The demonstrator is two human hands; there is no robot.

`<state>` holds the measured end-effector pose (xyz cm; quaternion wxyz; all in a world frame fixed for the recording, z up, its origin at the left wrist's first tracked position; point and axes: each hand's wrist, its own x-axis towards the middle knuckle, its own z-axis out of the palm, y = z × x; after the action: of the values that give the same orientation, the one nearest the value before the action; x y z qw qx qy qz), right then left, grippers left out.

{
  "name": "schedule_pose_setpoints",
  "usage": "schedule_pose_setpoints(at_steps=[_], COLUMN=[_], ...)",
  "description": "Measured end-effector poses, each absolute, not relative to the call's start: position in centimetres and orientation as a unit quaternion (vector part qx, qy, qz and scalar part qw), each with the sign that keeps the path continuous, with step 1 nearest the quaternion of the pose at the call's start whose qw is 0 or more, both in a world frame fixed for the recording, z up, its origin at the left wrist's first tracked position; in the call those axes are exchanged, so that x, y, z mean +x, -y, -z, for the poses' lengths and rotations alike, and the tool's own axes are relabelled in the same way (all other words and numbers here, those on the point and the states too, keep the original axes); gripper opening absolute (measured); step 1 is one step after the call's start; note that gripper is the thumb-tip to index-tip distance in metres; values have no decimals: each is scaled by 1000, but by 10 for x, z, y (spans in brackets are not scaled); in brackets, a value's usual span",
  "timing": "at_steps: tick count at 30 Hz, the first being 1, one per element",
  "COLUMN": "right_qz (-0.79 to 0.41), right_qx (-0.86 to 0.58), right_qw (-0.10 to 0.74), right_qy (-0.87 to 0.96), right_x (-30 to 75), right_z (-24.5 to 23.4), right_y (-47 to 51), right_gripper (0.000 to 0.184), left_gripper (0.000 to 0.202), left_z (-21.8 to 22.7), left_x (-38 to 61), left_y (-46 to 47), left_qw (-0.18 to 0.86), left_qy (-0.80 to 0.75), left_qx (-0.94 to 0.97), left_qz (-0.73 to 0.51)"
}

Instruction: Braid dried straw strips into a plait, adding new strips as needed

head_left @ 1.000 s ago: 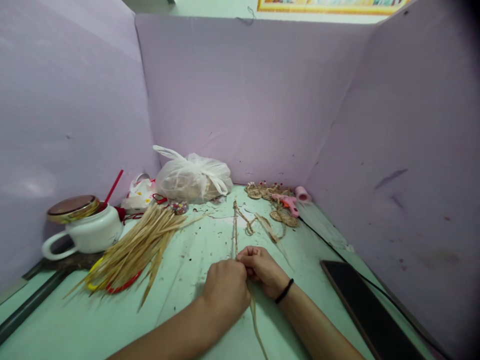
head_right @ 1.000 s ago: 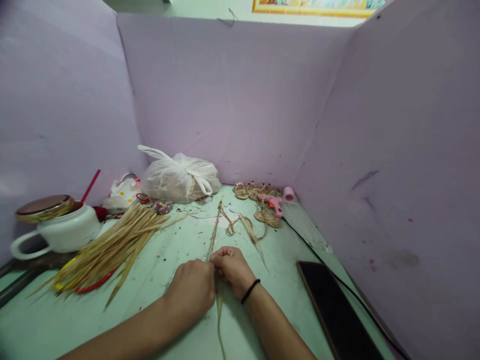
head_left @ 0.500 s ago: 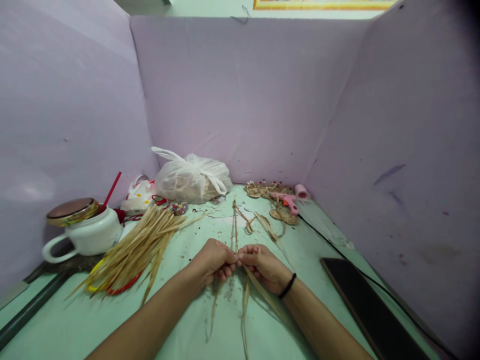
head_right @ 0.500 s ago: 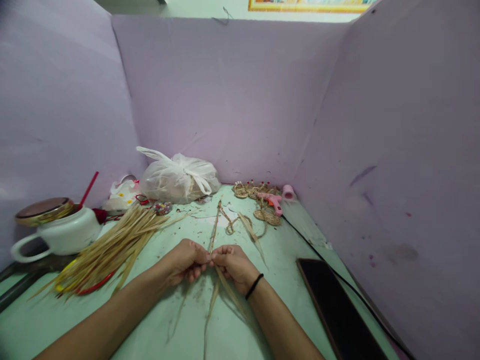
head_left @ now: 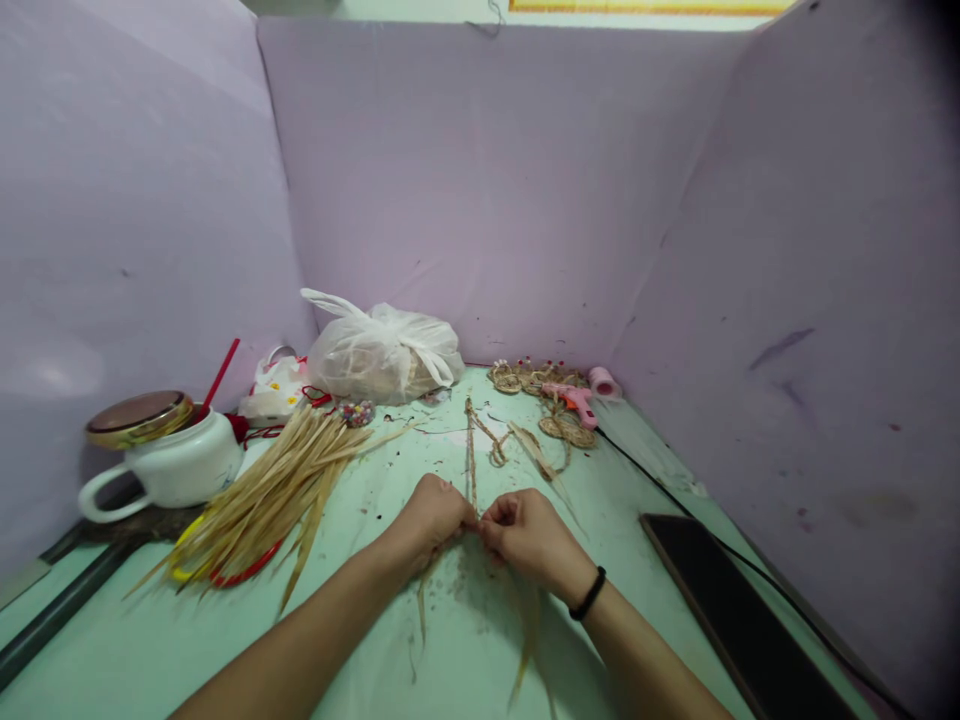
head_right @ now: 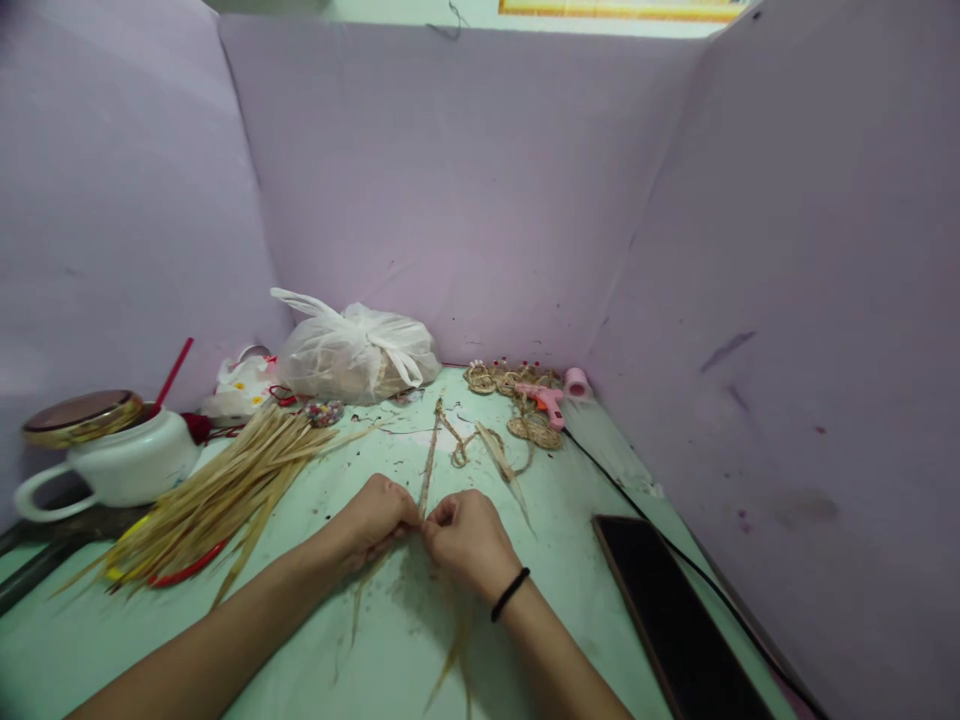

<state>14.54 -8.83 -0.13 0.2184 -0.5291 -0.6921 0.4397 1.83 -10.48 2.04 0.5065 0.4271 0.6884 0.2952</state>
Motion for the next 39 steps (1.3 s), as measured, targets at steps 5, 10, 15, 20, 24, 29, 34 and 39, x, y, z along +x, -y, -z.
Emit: schedule_pose_setpoints(at_steps=[5,10,15,20,24,29,34,39], right_qz=[-433,-508,-568,-664,-620,-620,-622,-636], right_qx=[-504,-473,-553,-495,-527,-528,-526,-521], right_qw=[229,247,281,240,263,257,266,298], right_qy=[711,676,541,506,518,520,516,484], right_x=[142,147,147,137,134,136,135,131], right_z=[-4,-10,-19,-14,-4,4,4,1], right_y=[99,90,87,95,92,88,89,95], right_gripper=[11,14,11,11,9,10,7,3], left_gripper=[15,16,11,12,5,7,11,22], left_z=[-19,-17,-16,-10,-10,-10,-18,-28], left_x=[7,-2,-4,-5,-3,-3,4,31], left_y=[105,102,100,100,99,101,114,141], left_qw=[557,578,608,605,583,426,247,182], left_qy=[-636,-595,-574,-562,-577,-618,-691,-710], left_qx=[438,464,460,480,503,611,653,670], left_qz=[-304,-310,-299,-297,-273,-250,-187,-120])
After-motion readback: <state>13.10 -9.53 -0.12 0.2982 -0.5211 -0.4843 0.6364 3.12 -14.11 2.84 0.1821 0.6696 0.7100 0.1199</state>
